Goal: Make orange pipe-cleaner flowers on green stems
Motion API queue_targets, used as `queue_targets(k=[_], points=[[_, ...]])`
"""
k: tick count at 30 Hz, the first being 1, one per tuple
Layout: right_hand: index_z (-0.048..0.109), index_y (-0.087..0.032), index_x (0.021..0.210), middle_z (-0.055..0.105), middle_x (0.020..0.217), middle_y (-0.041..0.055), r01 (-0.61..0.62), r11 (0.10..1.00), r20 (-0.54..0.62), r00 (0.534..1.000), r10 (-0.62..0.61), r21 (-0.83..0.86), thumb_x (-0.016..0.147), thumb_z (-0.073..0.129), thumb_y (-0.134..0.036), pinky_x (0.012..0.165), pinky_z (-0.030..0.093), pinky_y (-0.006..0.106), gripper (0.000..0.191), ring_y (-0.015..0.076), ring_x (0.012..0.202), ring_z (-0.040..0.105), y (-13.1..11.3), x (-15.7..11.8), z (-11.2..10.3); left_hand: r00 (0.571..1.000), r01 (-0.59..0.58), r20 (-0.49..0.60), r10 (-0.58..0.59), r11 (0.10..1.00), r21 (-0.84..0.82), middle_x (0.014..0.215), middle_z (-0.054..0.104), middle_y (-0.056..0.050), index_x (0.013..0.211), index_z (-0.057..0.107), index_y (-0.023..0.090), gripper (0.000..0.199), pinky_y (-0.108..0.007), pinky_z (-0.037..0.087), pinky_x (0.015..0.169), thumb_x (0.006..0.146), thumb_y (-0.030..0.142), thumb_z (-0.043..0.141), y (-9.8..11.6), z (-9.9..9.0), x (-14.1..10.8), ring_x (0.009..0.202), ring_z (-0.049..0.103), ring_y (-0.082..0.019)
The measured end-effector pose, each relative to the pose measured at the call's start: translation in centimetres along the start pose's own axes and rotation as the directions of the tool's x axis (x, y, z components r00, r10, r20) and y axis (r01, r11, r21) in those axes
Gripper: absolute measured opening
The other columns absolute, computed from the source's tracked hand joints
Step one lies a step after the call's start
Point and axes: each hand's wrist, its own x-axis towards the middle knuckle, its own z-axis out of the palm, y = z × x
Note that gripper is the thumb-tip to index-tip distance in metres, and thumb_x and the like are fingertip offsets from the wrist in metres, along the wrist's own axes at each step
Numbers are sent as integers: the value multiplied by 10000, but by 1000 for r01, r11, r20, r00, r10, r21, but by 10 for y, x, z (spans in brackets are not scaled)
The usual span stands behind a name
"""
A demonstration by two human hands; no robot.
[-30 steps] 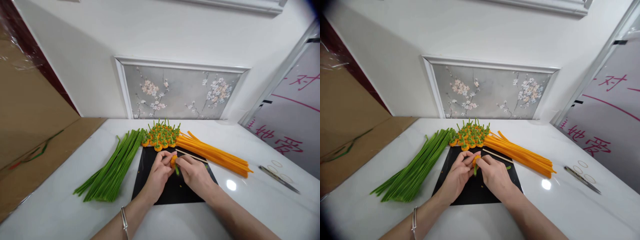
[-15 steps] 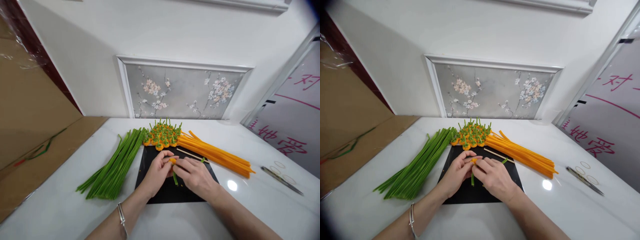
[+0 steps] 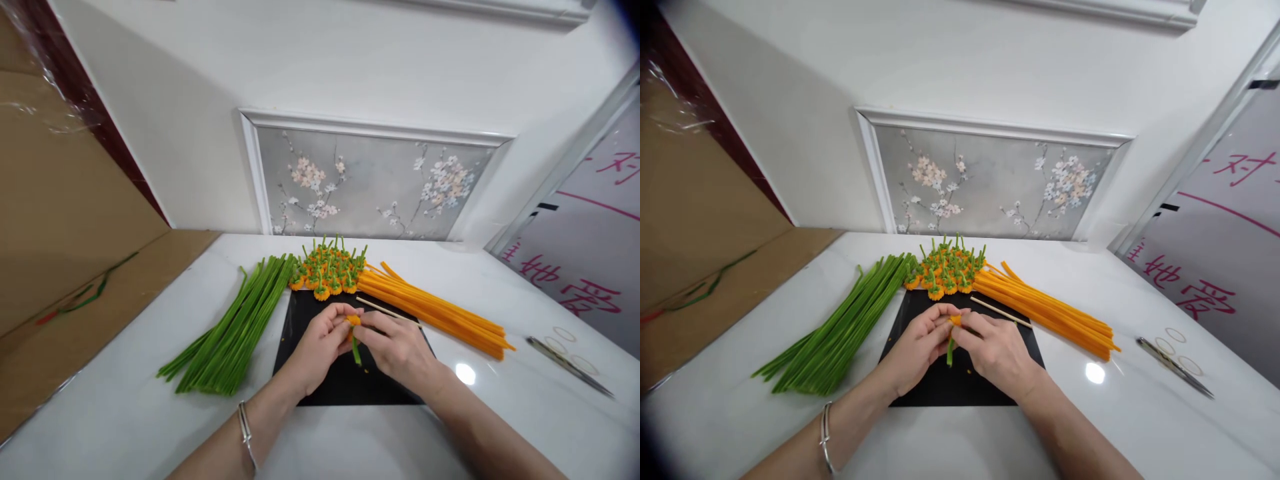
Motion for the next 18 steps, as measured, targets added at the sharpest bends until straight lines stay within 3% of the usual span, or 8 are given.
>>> queue_targets(k=[6,10,12,14,18], points=[[653,-211,782,664,760,25,-153,983,46,988,149,102,882,463,-119,540,389,218,233,121,617,590,-3,-1,3,1000,21,7,-21,998,-60,830,635,-7,868,622,164,236,-223,490,742,745,327,739,-6,2,1,763,591,-98],[670,-218,875,681,795,23,-318,902,56,947,315,292,881,483,-143,601,438,217,202,130,658,621,-4,-3,8,1000,-7,-24,4,992,-125,840,626,-8,844,621,148,183,-222,499,745,750,264,727,-8,5,0,777,600,-101],[663,-208,899,692,856,32,-408,814,67,905,420,412,874,495,-159,663,462,226,177,144,730,640,-7,-2,10,997,-54,-65,45,990,-131,852,633,-9,852,615,150,144,-224,504,761,775,241,695,-9,8,-1,789,611,-102],[642,-192,815,673,799,24,-500,690,90,838,539,523,863,520,-193,644,456,232,131,146,702,619,-12,0,13,988,-124,-103,114,988,-94,898,652,-22,886,610,158,106,-247,509,808,811,224,646,-12,11,-2,822,627,-114],[584,-186,707,531,616,-31,-594,317,209,650,730,739,830,593,-290,547,382,222,161,109,563,468,-27,8,16,935,-301,-151,322,942,150,1070,661,-69,1006,598,176,144,-328,488,924,881,204,532,-19,16,-5,988,633,-176]])
